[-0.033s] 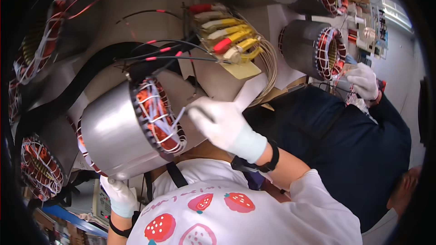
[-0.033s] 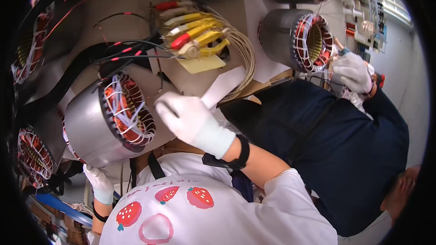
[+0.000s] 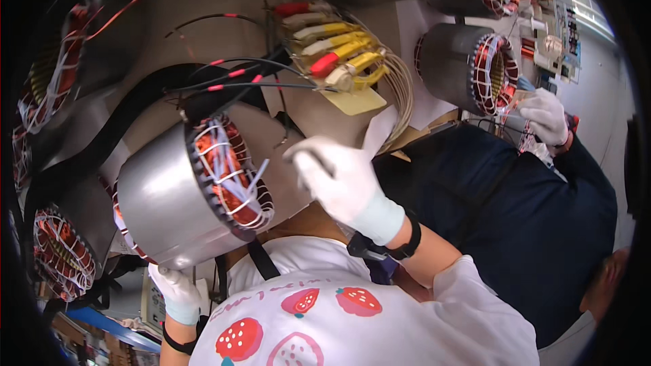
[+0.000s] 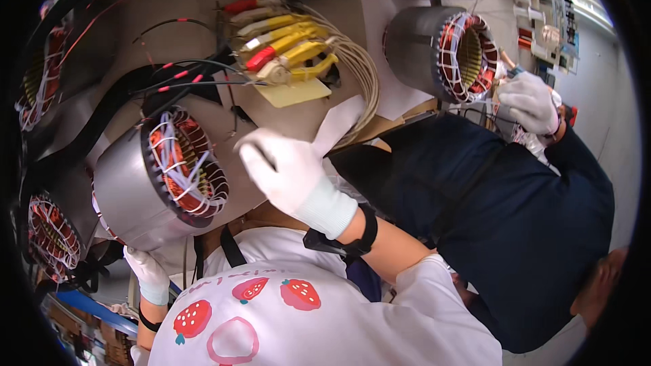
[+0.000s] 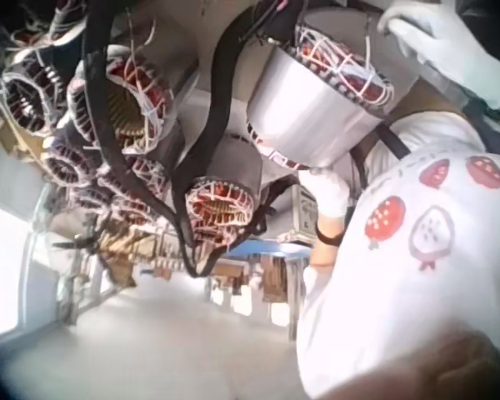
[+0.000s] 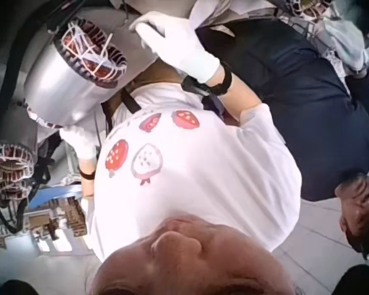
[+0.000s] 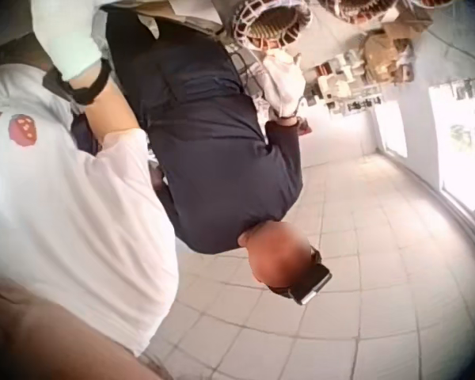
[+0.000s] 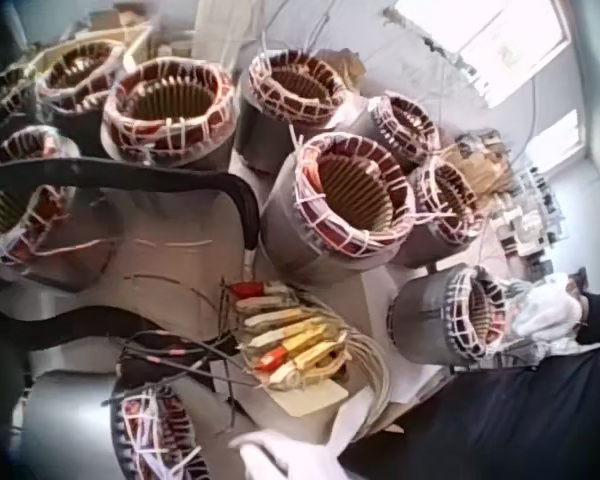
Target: Assembling and wiring electrical motor stators on a fabrication floor.
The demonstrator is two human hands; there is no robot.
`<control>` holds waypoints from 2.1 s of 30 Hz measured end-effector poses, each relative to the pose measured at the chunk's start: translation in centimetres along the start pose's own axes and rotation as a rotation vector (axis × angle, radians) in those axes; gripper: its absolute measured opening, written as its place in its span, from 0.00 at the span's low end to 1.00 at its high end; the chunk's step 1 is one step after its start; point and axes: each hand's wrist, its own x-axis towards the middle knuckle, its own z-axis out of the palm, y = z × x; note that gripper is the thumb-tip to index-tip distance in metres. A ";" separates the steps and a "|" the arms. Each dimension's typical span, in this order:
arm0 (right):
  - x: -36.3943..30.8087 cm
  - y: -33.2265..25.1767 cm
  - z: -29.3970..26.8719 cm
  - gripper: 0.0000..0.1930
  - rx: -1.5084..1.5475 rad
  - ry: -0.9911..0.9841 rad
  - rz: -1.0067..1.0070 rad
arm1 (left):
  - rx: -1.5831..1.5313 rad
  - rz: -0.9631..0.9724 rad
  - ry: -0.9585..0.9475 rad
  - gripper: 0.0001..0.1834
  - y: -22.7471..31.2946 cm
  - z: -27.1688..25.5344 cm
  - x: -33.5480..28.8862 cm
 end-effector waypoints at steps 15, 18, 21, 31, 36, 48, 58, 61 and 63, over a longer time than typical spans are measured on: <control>9.1 7.1 -7.1 0.17 -0.703 0.430 -0.072 | -0.203 -0.187 0.167 0.49 -1.3 -1.1 -0.1; 4.8 5.2 -5.9 0.15 -0.829 0.177 -0.167 | -0.137 -0.166 0.320 0.50 -1.7 -0.4 -1.0; 1.6 2.6 -6.4 0.11 -0.566 -0.091 -0.245 | -0.087 -0.151 0.228 0.50 -2.9 -1.9 -2.3; 4.4 1.6 -2.5 0.14 -0.526 -0.745 -0.208 | -0.072 -0.088 0.177 0.48 -4.1 -1.5 -4.3; 6.0 1.6 0.4 0.16 -0.695 -0.857 -0.178 | -0.005 -0.118 0.123 0.47 -4.1 -1.6 -4.6; 5.7 0.9 -0.4 0.16 -0.705 -0.894 -0.178 | 0.007 -0.098 0.087 0.46 -6.4 0.7 -3.8; 5.0 1.0 -1.7 0.14 -0.578 -0.785 -0.248 | 0.085 -0.099 0.074 0.45 -7.0 0.7 -4.2; 4.9 0.9 -2.1 0.14 -0.519 -0.737 -0.288 | 0.105 -0.090 0.075 0.45 -7.0 0.6 -4.1; 4.9 1.0 -2.1 0.14 -0.501 -0.735 -0.306 | 0.119 -0.083 0.075 0.45 -6.9 0.5 -4.0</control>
